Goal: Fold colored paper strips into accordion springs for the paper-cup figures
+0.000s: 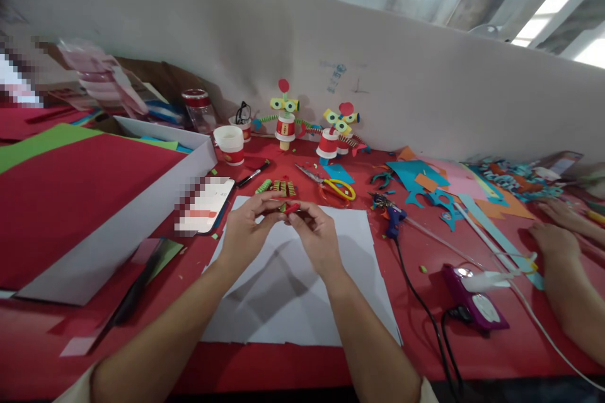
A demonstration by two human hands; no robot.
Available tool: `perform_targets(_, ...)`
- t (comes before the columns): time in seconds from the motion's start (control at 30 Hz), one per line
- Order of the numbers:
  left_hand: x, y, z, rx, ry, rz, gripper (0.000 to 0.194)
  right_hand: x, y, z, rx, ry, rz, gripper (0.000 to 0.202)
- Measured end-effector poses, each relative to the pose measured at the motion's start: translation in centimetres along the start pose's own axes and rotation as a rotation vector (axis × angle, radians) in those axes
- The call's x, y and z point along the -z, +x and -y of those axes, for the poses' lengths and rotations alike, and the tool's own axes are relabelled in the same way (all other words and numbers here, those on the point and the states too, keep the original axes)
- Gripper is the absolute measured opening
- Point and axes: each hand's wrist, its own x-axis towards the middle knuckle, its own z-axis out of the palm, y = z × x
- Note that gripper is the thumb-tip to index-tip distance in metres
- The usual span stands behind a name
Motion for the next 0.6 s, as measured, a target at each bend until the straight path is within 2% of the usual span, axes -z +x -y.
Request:
perform_targets(0.07, 0.3, 0.0, -0.2, -0.07, 0.105, -0.018, 0.034, -0.1, -0.1, 0.3, 0.005, -0.034, 0.004, 0.022)
perform_targets(0.17, 0.4, 0.0, -0.5, -0.068, 0.117, -0.006, 0.04, -0.2, -0.1, 0.6, -0.029, -0.033, -0.01, 0.023)
perform_targets(0.37, -0.2, 0.1, -0.6, 0.123, -0.21, 0.095, 0.051, -0.5, -0.1, 0.5, -0.042, 0.113, -0.078, 0.021)
perform_targets(0.6, -0.9, -0.2, -0.3, 0.305, -0.454, 0.149, 0.035, -1.2, -0.4, 0.6, -0.064, 0.291, -0.171, 0.023)
